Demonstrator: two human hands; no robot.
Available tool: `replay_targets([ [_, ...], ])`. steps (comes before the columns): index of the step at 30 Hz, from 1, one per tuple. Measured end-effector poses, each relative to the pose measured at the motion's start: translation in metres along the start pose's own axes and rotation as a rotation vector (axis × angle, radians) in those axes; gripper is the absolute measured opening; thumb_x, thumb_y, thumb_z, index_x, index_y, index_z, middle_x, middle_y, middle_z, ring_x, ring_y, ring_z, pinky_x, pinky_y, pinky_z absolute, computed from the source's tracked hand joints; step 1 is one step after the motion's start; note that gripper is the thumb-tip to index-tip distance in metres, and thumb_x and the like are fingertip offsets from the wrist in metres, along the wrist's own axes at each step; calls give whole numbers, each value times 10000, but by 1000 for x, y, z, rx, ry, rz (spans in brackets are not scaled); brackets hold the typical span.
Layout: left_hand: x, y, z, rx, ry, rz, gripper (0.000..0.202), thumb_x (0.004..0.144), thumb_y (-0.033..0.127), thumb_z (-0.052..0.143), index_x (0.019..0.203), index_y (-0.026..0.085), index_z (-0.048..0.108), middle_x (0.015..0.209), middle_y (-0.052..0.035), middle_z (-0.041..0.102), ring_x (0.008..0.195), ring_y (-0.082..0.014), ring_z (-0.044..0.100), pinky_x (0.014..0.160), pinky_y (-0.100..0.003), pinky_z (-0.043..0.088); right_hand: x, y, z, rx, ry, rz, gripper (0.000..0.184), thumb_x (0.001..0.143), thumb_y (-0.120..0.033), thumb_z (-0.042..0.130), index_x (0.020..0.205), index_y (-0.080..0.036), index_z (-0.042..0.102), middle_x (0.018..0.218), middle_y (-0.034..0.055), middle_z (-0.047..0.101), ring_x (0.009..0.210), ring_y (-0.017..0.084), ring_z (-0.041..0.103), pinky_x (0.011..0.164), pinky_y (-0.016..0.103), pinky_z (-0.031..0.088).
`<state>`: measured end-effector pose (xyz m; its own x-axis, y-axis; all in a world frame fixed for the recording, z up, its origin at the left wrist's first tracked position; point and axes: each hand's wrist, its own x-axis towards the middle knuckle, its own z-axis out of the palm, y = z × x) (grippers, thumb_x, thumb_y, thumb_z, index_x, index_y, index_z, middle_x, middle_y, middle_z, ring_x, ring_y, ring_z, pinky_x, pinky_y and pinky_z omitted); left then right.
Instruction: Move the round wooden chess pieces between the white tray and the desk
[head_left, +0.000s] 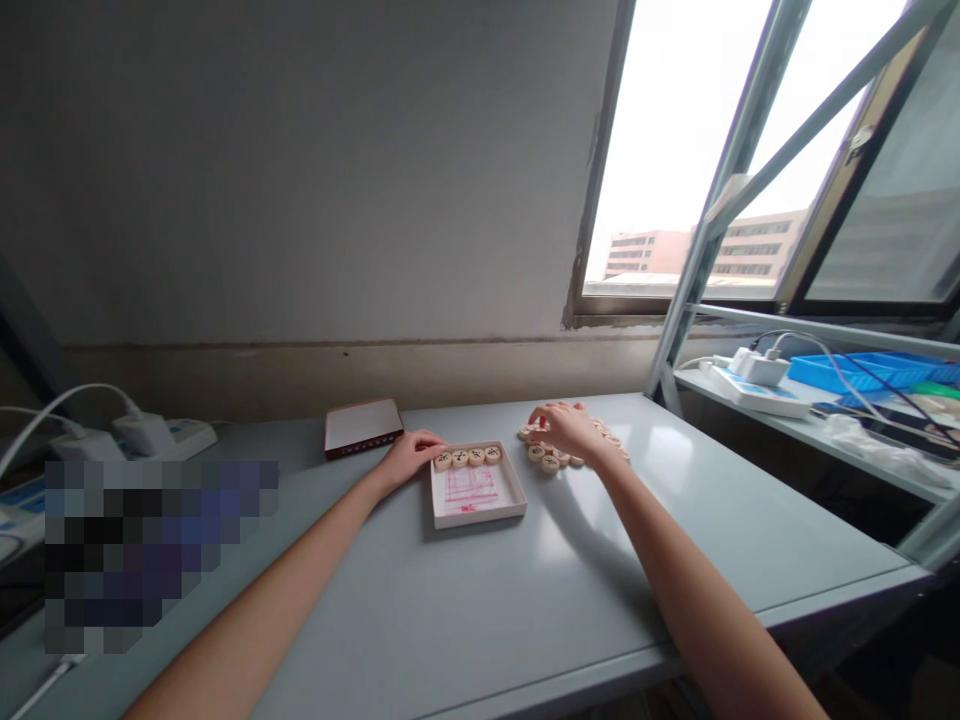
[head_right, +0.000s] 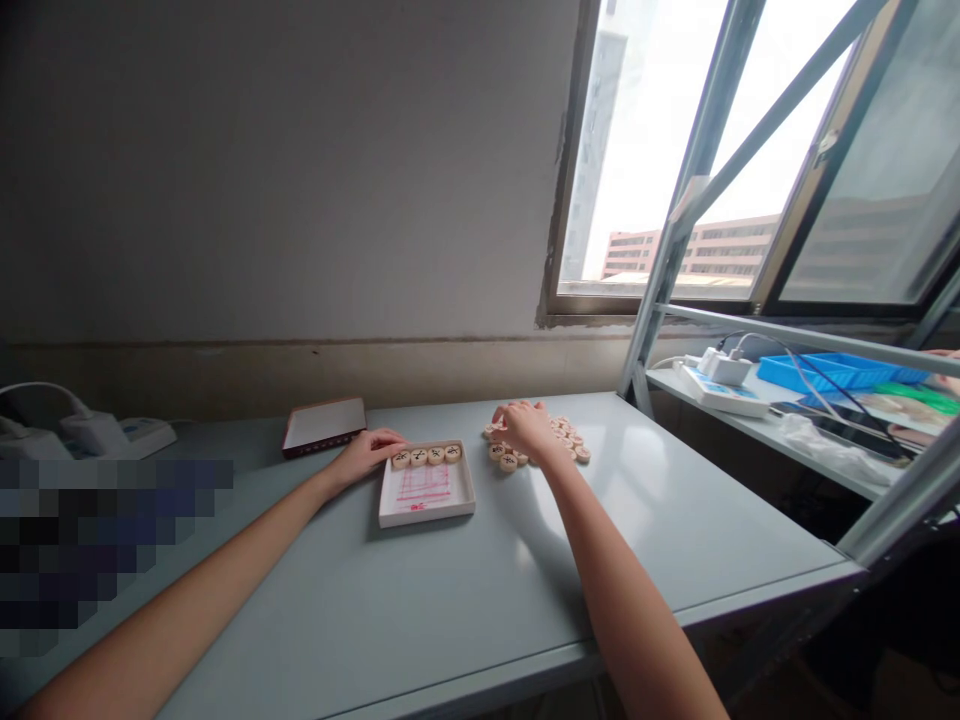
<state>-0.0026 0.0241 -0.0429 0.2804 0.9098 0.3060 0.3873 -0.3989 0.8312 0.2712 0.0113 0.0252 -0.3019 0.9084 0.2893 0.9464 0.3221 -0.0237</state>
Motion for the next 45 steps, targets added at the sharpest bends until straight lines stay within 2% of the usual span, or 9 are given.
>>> replay_targets([
  [4,0,1,0,21,13,-1,259,673,361,570,757,145,683,850,-76,651,810,-189,583,768,-301,451,0,6,8,32,-78,16,170,713,-357,572,801,-233,649,768,37,677,728,194,587,699,322,334],
  [10,-1,3,1,12,10,-5,265,675,350,562,778,134,679,857,-82,650,814,-187,584,763,-294,451,-1,-1,0,193,-45,25,154,703,-345,591,800,-236,639,705,10,660,680,175,589,625,276,377],
  [17,-3,14,0,19,-23,-14,279,676,358,547,784,137,678,851,-73,671,818,-199,587,768,-300,445,1,-58,10,761,-50,-242,255,739,-294,587,980,-212,573,862,5,666,691,117,594,593,213,418],
  [22,-5,21,0,6,-39,-10,285,691,371,520,785,146,668,832,-61,684,821,-206,590,785,-298,434,-7,-98,27,558,-60,-283,115,743,-250,598,851,-218,576,763,-20,672,685,127,600,608,225,377],
  [28,-6,22,2,49,-80,15,303,708,378,502,812,140,658,860,-66,668,855,-210,576,796,-290,421,-10,-105,34,208,75,-282,124,803,-306,537,761,-202,590,761,13,657,725,156,582,642,257,305],
  [32,-6,23,1,55,-116,12,330,720,393,501,883,151,655,930,-74,631,918,-209,554,840,-290,402,-9,-100,16,170,74,-327,108,820,-245,500,794,-216,601,750,-6,661,692,139,580,646,261,289],
  [35,-9,24,-1,84,-180,-1,409,669,410,590,1012,192,625,1042,-77,573,1013,-224,514,894,-302,376,-8,-76,-6,140,38,-258,105,803,-262,518,826,-237,617,760,-8,666,683,142,583,627,254,298],
  [40,-12,24,-4,118,-265,8,592,557,372,707,1110,215,568,1133,-93,503,1083,-243,470,936,-320,354,-10,-21,-25,-36,-170,-2,159,709,-256,598,858,-241,653,831,37,668,757,192,589,590,255,327],
  [45,-12,25,-5,115,-290,-11,567,600,377,680,1123,203,547,1160,-95,485,1104,-242,455,952,-342,348,-14,-14,-25,-151,-381,71,304,706,-289,549,991,-237,640,858,74,663,795,225,590,609,273,348],
])
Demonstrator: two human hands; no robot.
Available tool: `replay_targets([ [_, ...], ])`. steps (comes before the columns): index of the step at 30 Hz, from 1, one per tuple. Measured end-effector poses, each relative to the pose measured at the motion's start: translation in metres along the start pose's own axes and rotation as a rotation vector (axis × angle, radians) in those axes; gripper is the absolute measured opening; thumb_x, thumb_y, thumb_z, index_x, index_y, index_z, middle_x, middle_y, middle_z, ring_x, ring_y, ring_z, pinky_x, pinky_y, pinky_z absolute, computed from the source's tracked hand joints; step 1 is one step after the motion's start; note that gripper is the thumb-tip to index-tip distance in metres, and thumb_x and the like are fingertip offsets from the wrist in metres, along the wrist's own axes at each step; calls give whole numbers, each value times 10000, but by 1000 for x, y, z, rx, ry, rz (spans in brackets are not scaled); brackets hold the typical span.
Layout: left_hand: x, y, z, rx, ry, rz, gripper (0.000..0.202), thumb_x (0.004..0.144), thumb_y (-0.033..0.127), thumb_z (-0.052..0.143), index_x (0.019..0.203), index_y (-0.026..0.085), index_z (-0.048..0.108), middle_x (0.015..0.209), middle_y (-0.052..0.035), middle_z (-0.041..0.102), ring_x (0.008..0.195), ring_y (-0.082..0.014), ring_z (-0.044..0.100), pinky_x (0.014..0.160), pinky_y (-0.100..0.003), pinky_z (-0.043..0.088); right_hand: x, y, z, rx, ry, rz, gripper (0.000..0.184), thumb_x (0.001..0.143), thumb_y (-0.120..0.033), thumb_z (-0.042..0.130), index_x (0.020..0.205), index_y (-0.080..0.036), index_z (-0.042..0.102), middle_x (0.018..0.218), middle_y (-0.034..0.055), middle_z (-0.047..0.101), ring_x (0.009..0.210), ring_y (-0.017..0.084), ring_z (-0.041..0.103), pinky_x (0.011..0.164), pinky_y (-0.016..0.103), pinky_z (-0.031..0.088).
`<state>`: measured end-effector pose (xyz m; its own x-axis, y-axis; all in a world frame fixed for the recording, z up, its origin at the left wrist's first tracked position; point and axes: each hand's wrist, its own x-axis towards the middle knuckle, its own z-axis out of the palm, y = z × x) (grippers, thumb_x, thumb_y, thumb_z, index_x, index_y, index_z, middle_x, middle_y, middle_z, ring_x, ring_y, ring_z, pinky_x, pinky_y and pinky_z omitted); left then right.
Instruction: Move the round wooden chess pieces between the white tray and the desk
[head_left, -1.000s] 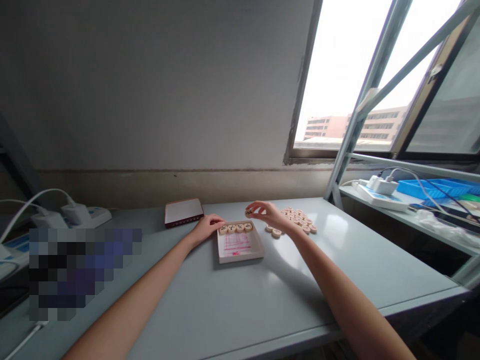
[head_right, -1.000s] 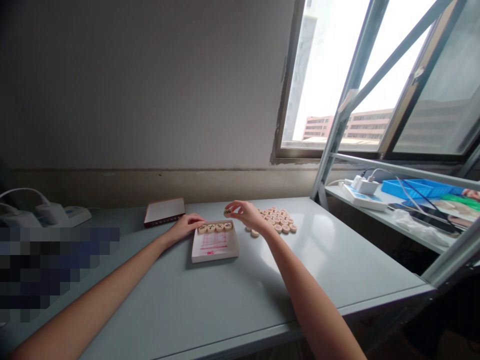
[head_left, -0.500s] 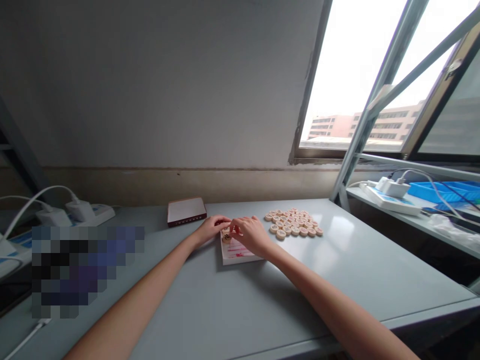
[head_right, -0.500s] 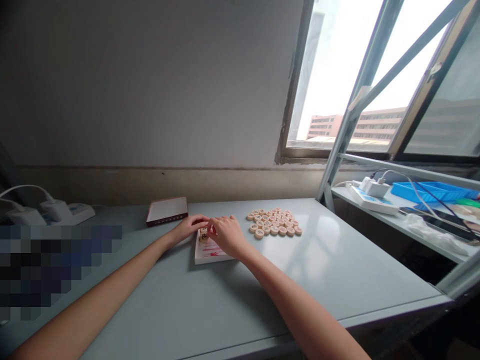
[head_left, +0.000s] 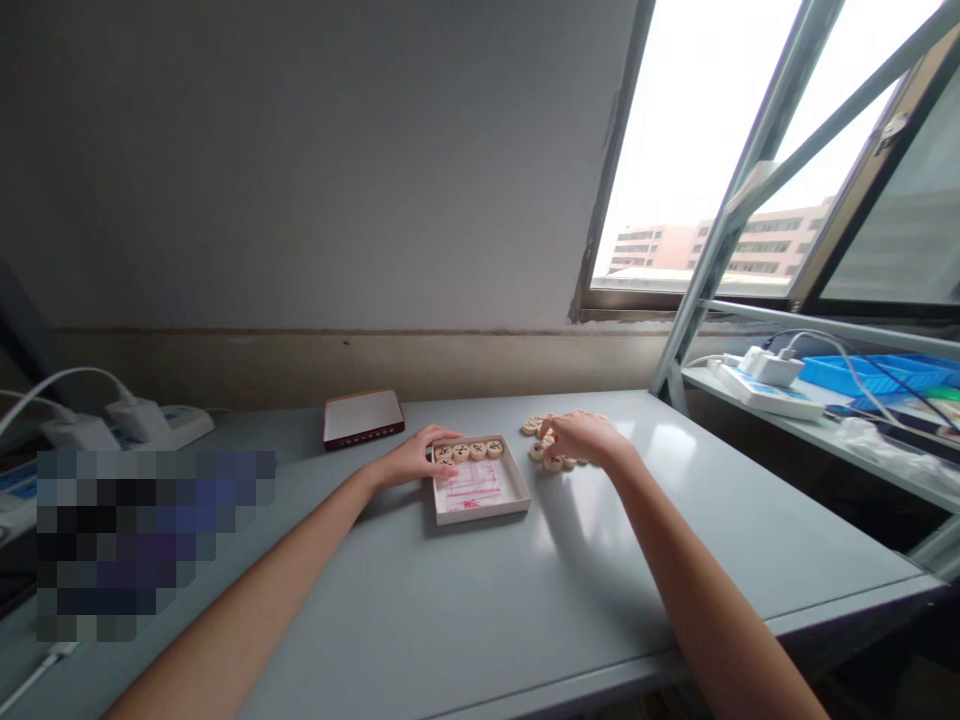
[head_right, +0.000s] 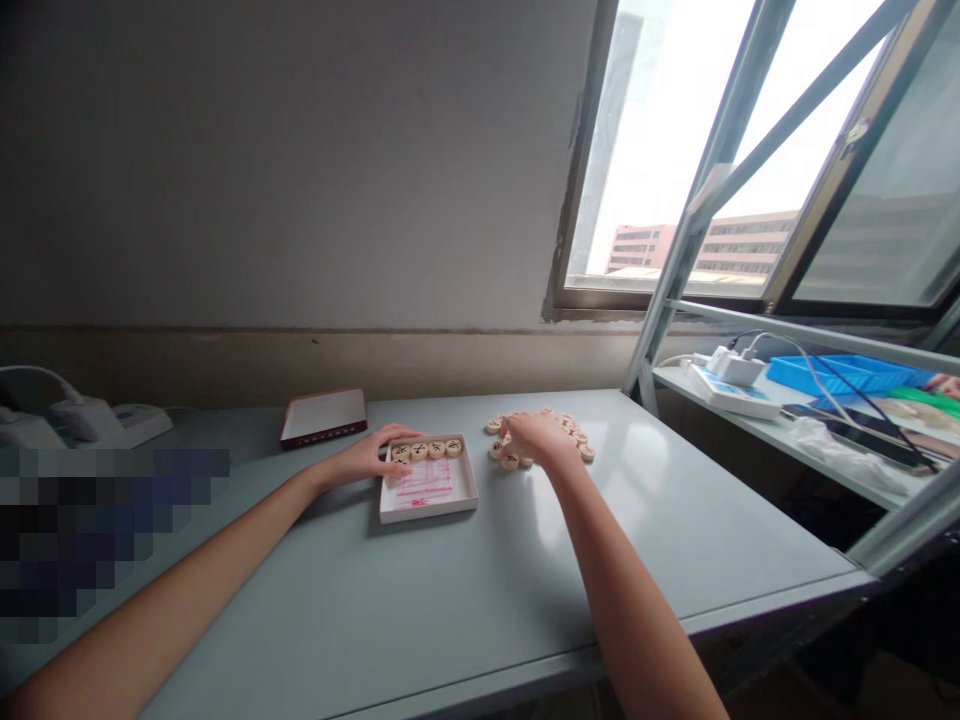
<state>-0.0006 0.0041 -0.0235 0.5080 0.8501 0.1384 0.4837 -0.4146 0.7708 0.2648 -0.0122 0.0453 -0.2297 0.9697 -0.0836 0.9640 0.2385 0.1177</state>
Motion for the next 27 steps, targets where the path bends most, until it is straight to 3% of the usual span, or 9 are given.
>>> replay_targets([
  [5,-1,5,0,5,-6,-14,559,606,372,675,1122,204,541,1163,-87,489,1103,-246,458,957,-351,347,1,-11,1,26,17,-85,272,696,-272,547,948,-243,647,798,39,661,711,174,586,598,248,339],
  [10,-1,5,1,3,20,-13,546,621,401,660,1114,191,552,1161,-95,498,1104,-250,460,948,-344,354,4,-13,0,138,149,-145,219,750,-347,526,895,-243,653,781,26,657,677,157,573,558,230,330],
  [13,1,4,3,-11,40,-5,461,698,427,580,1097,195,572,1147,-92,516,1099,-242,465,942,-337,353,6,-24,2,303,217,-324,220,787,-378,500,910,-255,635,782,3,653,645,126,562,554,210,349],
  [18,3,5,5,-12,63,13,387,746,397,523,1063,186,593,1106,-85,546,1077,-219,479,953,-326,337,6,-57,15,404,240,-626,187,794,-280,526,934,-205,626,802,27,651,669,118,560,588,205,372],
  [21,4,3,5,2,55,41,369,750,381,523,1059,193,596,1092,-75,558,1063,-209,484,954,-322,331,3,-72,22,373,254,-659,191,803,-211,503,957,-183,612,823,46,654,672,125,570,591,210,369],
  [27,6,-4,5,9,84,51,334,746,359,524,1018,190,621,1061,-72,580,1030,-213,499,939,-330,338,0,-76,23,219,312,-559,192,824,-187,461,981,-141,562,883,86,658,727,165,603,590,226,362],
])
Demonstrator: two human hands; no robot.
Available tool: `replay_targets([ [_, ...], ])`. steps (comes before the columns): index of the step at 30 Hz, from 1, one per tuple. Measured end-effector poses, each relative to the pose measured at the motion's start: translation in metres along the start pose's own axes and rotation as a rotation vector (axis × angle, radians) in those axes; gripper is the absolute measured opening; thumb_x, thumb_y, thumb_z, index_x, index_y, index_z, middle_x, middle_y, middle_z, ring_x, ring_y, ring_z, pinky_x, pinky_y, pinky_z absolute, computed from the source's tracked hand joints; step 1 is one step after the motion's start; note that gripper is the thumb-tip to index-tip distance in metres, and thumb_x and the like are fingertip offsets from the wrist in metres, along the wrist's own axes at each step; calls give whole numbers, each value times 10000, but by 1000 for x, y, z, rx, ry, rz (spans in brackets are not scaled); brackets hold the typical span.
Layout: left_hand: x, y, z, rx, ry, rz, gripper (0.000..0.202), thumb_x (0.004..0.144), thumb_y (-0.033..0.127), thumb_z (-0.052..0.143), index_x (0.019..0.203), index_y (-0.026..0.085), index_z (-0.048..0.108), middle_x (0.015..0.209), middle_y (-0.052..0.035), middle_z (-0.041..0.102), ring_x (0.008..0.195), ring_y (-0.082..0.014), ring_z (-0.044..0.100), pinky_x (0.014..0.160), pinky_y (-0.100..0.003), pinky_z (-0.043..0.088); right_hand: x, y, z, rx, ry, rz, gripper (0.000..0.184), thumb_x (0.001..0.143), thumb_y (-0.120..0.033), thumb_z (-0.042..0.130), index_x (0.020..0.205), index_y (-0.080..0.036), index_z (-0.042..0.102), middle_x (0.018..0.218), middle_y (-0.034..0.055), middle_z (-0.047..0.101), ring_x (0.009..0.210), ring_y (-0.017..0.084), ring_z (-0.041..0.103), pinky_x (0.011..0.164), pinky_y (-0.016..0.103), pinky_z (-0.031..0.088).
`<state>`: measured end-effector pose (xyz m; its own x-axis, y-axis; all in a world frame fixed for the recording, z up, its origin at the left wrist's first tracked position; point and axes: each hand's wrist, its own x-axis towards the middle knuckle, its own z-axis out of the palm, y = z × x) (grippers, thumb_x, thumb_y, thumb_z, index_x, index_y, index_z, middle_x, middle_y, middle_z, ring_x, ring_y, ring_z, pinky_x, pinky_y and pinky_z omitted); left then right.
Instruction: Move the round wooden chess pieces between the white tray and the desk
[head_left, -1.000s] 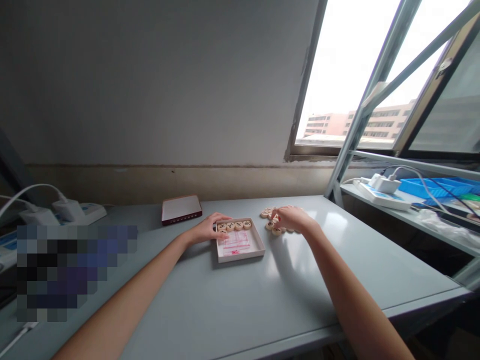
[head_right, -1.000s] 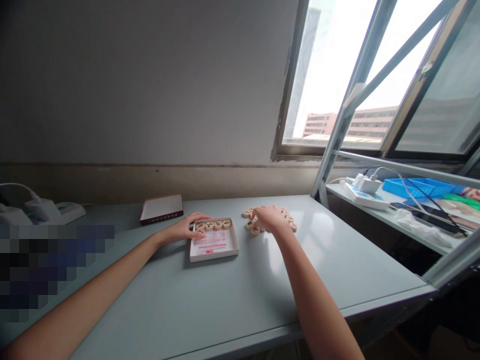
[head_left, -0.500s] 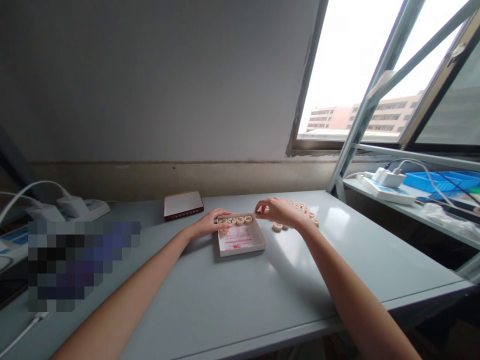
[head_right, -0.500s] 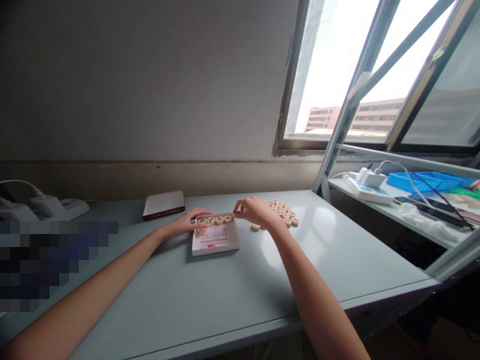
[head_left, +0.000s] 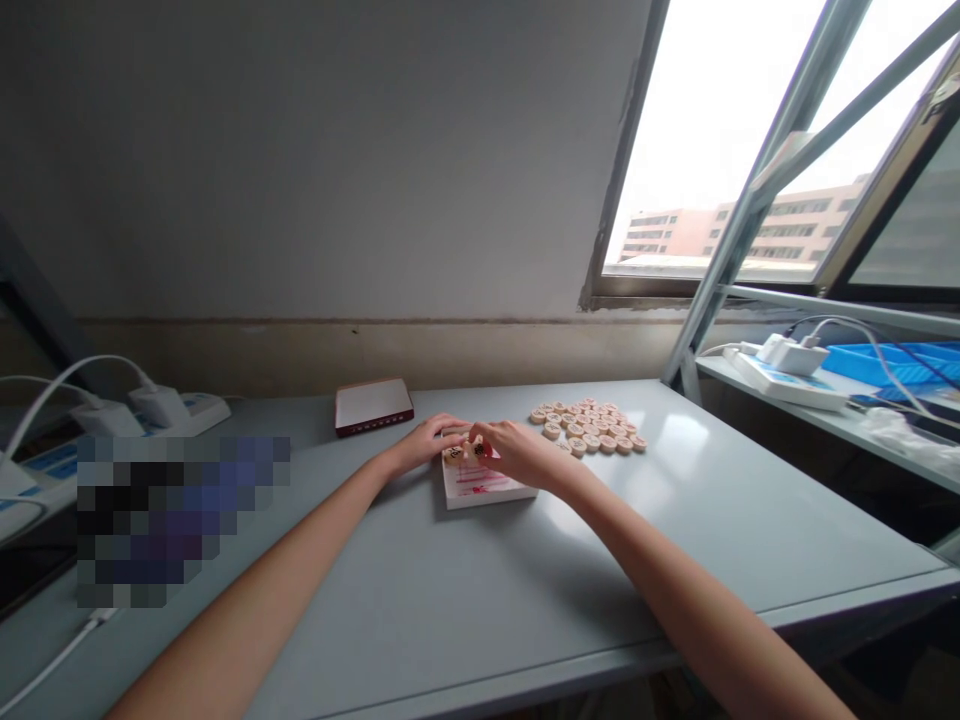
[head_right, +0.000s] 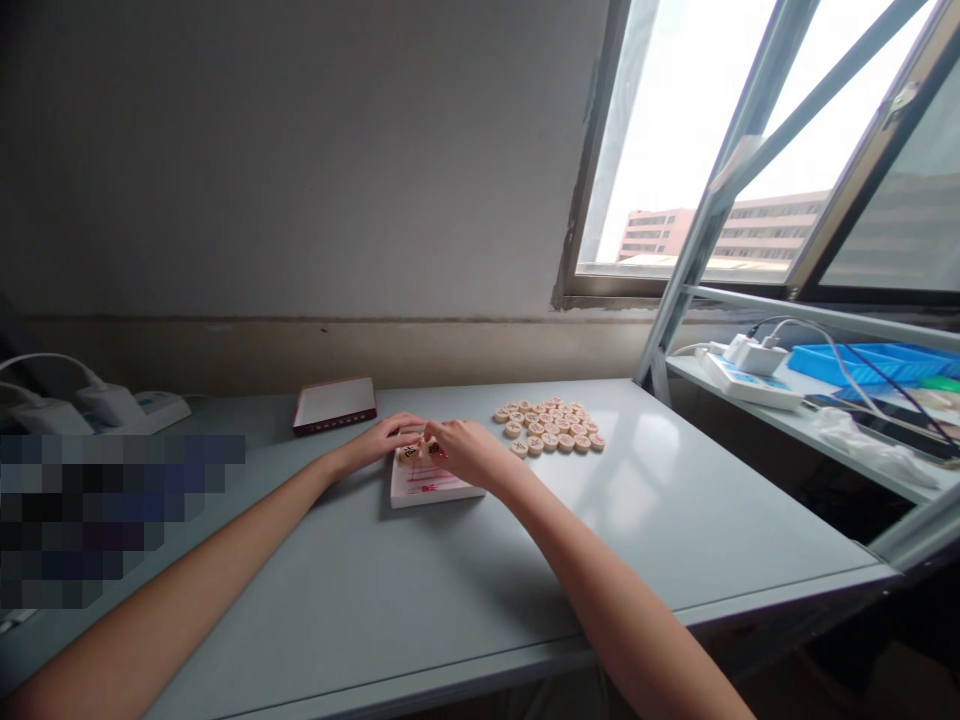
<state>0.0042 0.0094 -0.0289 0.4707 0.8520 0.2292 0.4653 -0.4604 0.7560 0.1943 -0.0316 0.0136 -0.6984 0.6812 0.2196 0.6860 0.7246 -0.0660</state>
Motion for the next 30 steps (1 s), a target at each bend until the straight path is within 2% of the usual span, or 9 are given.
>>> replay_targets([
  [7,-1,4,-1,-3,-20,-4,352,733,345,519,1022,170,614,1080,-82,569,1055,-215,485,949,-321,329,2,-1,3,-67,26,-19,201,818,-170,476,1011,-125,505,854,77,657,730,173,604,645,260,369],
  [10,-3,10,-1,-2,-21,-51,382,701,336,541,1032,157,601,1096,-91,557,1061,-223,482,940,-316,338,0,6,-8,57,45,-1,196,799,-140,485,993,-158,499,845,35,651,715,130,587,623,222,366],
  [12,-4,13,0,2,-3,-76,417,692,341,542,1060,149,581,1102,-98,547,1056,-226,486,924,-315,353,-6,18,-22,61,36,80,162,781,-122,489,927,-175,532,834,25,645,723,118,576,601,205,358],
  [14,-5,13,1,17,22,-74,435,687,359,545,1067,148,570,1104,-98,544,1045,-228,491,908,-314,366,-15,33,-36,-6,-31,227,158,736,-120,530,876,-183,568,823,29,640,723,127,568,571,206,346],
  [17,-6,10,3,47,36,-69,420,681,376,555,1041,161,567,1082,-82,553,1010,-225,510,870,-307,392,-26,54,-47,-23,-325,412,285,602,-181,669,878,-216,608,791,1,641,668,132,563,521,205,331],
  [19,-6,8,3,62,25,-68,411,680,381,558,1029,163,564,1075,-76,551,994,-221,517,850,-301,403,-31,62,-46,-36,-415,465,271,567,-171,681,829,-225,635,727,-11,639,642,131,559,511,207,327],
  [24,-4,9,3,89,19,-52,409,684,394,556,1015,154,571,1066,-81,554,995,-228,514,862,-310,393,-30,62,-43,3,-289,456,101,636,-232,615,724,-214,662,660,13,629,564,124,529,477,222,319],
  [28,-3,10,3,95,24,-40,415,682,395,563,1013,145,575,1045,-87,563,982,-232,517,859,-319,393,-22,49,-46,197,-121,256,212,707,-347,588,869,-227,652,768,20,633,641,122,536,506,208,353],
  [30,-3,8,3,98,24,-34,419,684,395,566,1021,147,574,1049,-87,562,987,-233,514,866,-324,388,-16,39,-42,251,-94,139,212,728,-342,583,897,-227,640,772,12,626,650,112,532,533,201,360],
])
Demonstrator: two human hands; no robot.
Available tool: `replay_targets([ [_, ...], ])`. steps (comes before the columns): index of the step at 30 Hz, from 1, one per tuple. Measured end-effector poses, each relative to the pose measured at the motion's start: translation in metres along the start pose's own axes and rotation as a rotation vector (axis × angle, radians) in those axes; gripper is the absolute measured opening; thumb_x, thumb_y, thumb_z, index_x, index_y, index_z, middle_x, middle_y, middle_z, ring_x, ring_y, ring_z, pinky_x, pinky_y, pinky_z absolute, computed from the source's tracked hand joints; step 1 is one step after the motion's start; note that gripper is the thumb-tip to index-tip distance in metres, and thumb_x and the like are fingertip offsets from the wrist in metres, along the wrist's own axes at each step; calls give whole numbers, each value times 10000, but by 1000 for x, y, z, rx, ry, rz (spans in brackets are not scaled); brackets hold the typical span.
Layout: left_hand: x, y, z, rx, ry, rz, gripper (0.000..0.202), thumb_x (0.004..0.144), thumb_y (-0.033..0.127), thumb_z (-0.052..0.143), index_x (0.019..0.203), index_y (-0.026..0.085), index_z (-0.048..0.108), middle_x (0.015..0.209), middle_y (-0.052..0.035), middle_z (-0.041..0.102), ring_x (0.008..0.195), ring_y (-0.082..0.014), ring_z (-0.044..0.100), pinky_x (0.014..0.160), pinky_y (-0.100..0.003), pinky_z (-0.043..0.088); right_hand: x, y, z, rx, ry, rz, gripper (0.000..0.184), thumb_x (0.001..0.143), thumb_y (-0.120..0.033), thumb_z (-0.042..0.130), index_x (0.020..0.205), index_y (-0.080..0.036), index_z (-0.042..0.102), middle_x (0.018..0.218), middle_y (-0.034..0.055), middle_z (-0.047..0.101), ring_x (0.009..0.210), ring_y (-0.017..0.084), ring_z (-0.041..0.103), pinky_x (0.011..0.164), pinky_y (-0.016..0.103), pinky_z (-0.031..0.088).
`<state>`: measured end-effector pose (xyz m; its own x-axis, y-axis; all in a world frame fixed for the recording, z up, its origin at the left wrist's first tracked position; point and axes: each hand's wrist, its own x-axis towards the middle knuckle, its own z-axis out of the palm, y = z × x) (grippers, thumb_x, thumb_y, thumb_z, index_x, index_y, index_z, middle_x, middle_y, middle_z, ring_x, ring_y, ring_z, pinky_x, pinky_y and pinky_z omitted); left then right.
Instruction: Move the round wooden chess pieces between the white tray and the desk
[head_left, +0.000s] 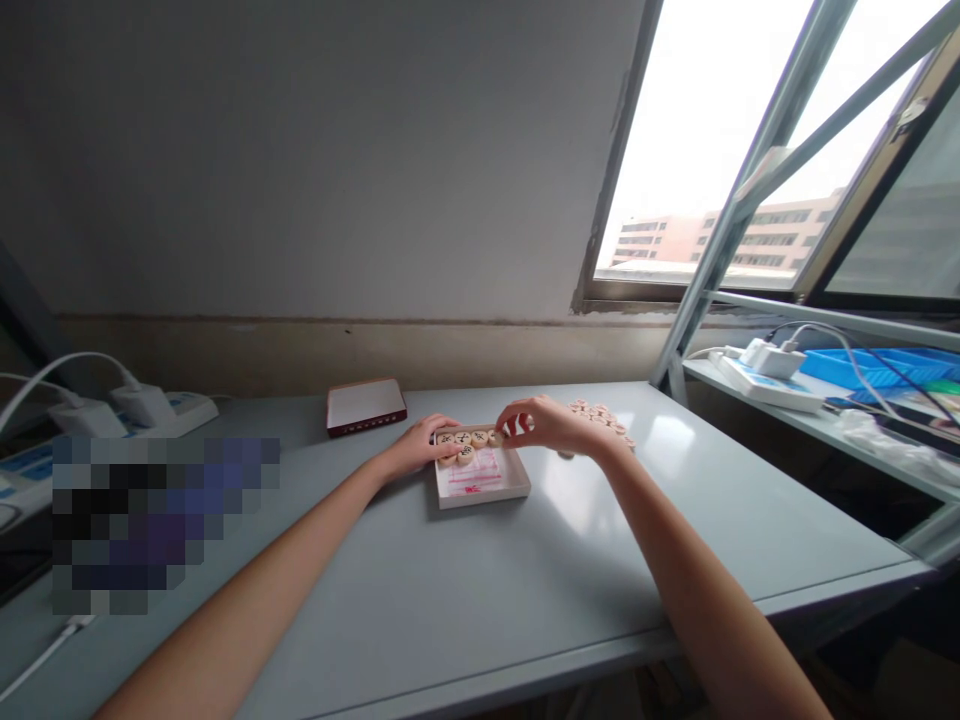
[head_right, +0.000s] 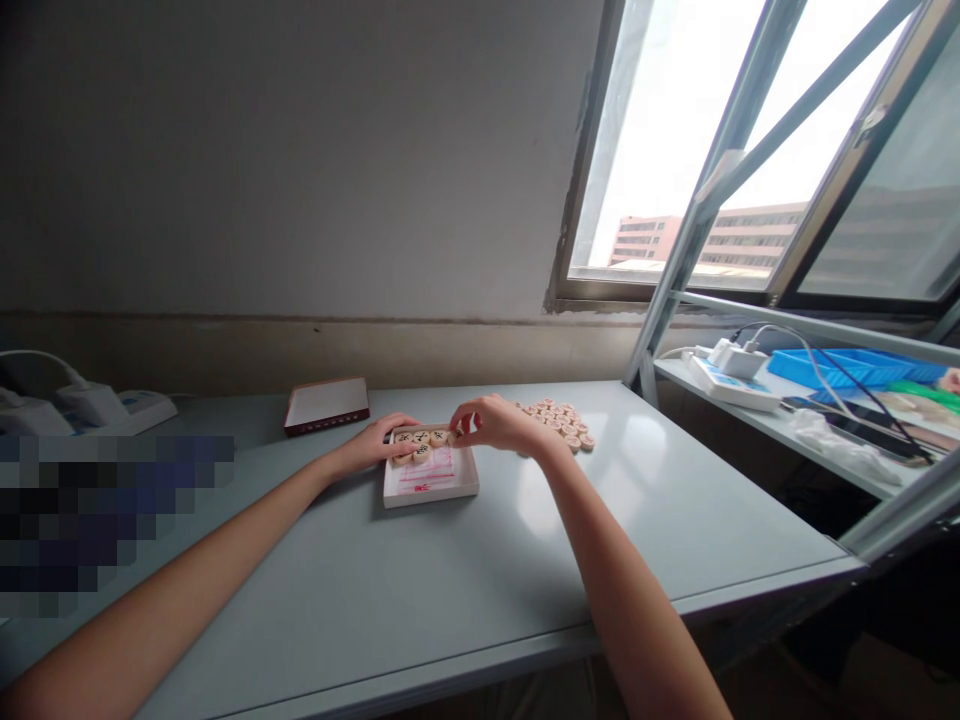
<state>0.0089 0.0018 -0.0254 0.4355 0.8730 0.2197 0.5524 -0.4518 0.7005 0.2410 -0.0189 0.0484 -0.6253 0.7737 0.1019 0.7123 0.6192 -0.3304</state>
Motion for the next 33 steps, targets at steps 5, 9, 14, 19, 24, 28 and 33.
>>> replay_targets([
  [5,0,-2,0,-7,-10,10,414,696,405,565,1033,165,575,1062,-76,560,1004,-227,507,882,-319,378,10,-15,26,-114,11,-110,156,741,-207,573,888,-221,625,737,0,620,625,102,514,543,202,315],
  [9,-1,-1,0,4,-13,5,427,695,403,568,1041,153,573,1060,-82,558,1006,-227,506,891,-322,372,10,-16,31,-141,40,-73,323,748,-257,588,1058,-204,518,763,9,624,615,111,515,520,202,292],
  [14,0,-3,0,-7,-9,3,418,693,380,569,1053,168,564,1073,-72,551,1006,-221,506,881,-314,383,7,-12,21,-300,4,41,157,722,-318,613,831,-206,600,702,13,620,608,128,526,541,221,288],
  [19,0,-5,1,-4,-1,5,404,692,375,565,1035,161,572,1053,-71,557,1000,-221,509,882,-310,383,9,-13,24,-351,20,38,99,750,-219,547,742,-215,646,676,11,636,616,129,546,569,230,297],
  [24,1,-6,2,6,12,14,415,683,395,572,1026,160,575,1048,-73,560,994,-224,512,877,-313,385,8,-3,17,-309,51,85,126,771,-274,534,795,-220,645,743,13,650,631,127,548,563,225,303],
  [28,1,-6,1,1,16,8,435,678,412,573,1026,151,572,1058,-81,558,1001,-232,510,877,-318,384,2,21,6,-423,199,210,149,791,-242,506,869,-208,628,815,28,648,749,156,559,667,254,320],
  [33,0,-4,0,-3,-4,16,410,690,395,554,1024,159,573,1058,-78,557,999,-232,510,873,-320,387,-4,46,5,-485,130,323,224,783,-299,520,947,-180,615,1012,92,601,956,225,507,750,311,304],
])
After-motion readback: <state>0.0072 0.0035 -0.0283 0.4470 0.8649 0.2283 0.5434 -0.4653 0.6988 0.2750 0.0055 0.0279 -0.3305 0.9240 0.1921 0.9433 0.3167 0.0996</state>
